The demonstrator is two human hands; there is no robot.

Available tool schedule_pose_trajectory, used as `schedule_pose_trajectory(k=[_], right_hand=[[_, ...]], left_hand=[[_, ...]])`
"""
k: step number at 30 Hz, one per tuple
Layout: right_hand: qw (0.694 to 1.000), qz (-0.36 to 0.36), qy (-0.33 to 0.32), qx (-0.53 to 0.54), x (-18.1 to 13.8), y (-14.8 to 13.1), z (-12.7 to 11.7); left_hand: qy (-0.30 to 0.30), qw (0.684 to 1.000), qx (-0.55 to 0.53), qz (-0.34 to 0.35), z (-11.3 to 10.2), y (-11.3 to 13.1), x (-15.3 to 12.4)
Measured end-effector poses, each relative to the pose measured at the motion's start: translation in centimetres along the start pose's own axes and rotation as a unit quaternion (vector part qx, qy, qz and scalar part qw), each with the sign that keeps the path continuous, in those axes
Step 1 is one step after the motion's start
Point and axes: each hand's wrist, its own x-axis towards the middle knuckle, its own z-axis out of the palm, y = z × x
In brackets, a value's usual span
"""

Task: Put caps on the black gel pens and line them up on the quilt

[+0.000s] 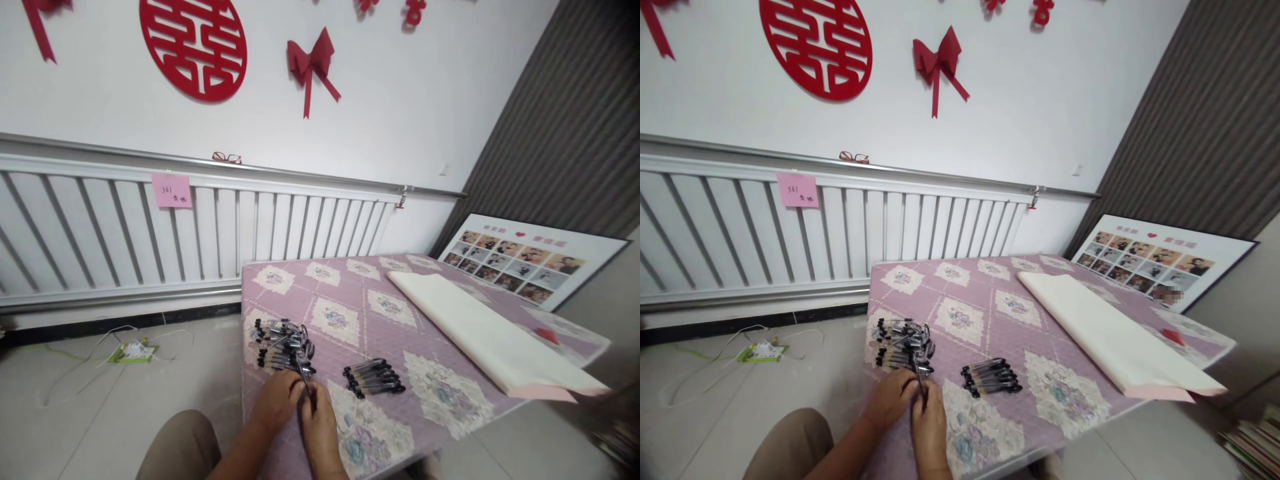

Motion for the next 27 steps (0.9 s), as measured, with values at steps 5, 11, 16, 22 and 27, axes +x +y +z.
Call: schedule_pose_trajectory(k=[5,11,16,22,27], right_hand=[[0.997,-0.012,-0.067,0.043,-0.4,-1.0,0.0],[0.993,0.056,-0.047,0.090,0.3,-1.8,-1.1],[0.985,0.105,-0.003,0.136,1.3,-1.6,-1.7],[0.972,0.136,-0.023,0.188,1.9,-0.8,-1.0],[0.959,0.168,-0.057,0.221,2.2,-0.3,-1.0]], left_hand=[[0.004,0.997,-0.056,-0.046,-0.1,-0.4,0.3],[0.013,0.992,-0.106,-0.068,-0.1,-1.3,0.5],[-0.004,0.988,-0.140,-0.061,0.0,-1.0,0.4],[-0.044,0.986,-0.154,-0.040,0.7,-0.2,0.0],[-0.044,0.990,-0.122,-0.059,0.8,0.2,-0.5]])
